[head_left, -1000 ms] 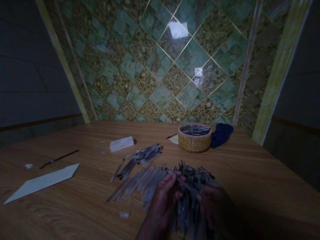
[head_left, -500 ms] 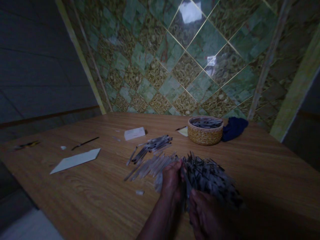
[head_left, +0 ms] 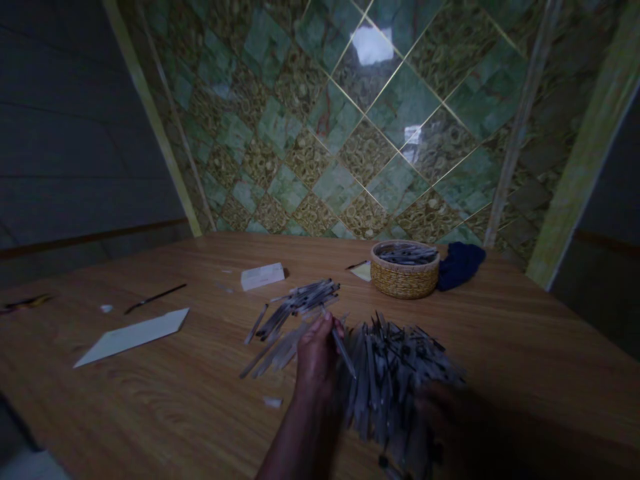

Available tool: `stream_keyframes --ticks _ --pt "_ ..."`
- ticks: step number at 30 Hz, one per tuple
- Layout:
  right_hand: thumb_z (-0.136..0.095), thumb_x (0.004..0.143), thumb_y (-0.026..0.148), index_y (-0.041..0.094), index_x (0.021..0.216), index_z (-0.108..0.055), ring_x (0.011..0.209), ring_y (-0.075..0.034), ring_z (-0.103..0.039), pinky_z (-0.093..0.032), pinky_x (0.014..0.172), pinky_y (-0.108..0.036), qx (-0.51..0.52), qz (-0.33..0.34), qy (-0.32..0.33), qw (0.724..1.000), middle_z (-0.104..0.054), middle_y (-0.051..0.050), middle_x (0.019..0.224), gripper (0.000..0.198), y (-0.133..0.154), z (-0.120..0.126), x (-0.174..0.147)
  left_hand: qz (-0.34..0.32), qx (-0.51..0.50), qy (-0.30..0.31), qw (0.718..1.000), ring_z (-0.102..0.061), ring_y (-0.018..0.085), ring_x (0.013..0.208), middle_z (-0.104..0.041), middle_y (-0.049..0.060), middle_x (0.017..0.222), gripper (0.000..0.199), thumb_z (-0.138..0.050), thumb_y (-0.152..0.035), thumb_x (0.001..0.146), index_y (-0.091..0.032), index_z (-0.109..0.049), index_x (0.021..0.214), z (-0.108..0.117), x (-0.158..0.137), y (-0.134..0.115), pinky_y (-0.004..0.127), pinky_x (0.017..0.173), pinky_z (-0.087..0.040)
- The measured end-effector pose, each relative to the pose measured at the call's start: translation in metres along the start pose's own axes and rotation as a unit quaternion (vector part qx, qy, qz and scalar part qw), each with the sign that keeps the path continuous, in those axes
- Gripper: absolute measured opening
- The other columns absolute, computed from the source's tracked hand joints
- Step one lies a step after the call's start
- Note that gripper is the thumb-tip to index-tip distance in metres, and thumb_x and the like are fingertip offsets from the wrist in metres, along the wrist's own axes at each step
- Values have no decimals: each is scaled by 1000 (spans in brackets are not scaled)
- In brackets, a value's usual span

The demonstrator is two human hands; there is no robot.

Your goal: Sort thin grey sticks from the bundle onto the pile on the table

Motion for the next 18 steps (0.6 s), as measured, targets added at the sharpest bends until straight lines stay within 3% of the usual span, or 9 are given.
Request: stream_keyframes --ticks 4,9,14,18 --pt "-37 85 36 23 67 -55 64 -15 -57 -36 61 -24 -102 -12 -28 994 -62 -1 67 29 -19 22 22 -3 21 -2 1000 -42 6 43 -54 -2 51 29 -71 -38 63 -13 -58 56 2 -1 5 18 42 -28" --pt "-38 83 35 23 72 -57 71 -19 -61 -36 61 -27 -177 -39 -22 983 -66 -4 74 25 -31 26 38 0 45 3 999 -39 6 43 -51 -3 48 30 -72 -39 61 -13 -57 53 2 -2 8 19 42 -27" --pt "-41 80 37 23 85 -61 80 -22 -63 -41 68 -30 -136 -58 -12 989 -69 -7 85 24 -47 20 48 19 64 24 997 -40 6 43 -50 -3 45 31 -72 -37 62 -13 -56 51 -2 -7 13 19 44 -28" --pt "-40 80 41 24 77 -61 71 -19 -62 -42 64 -27 -61 -22 -56 996 -67 -3 75 27 -45 24 47 88 112 108 984 -37 6 39 -47 -3 42 35 -68 -41 65 -13 -55 48 -12 -15 24 19 42 -25"
Point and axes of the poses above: each hand's wrist, its own x-axis towards the middle knuckle, its own z-axis out of the back of the hand, y = z × x, the point moved 6 cm from there along x, towards the middle knuckle
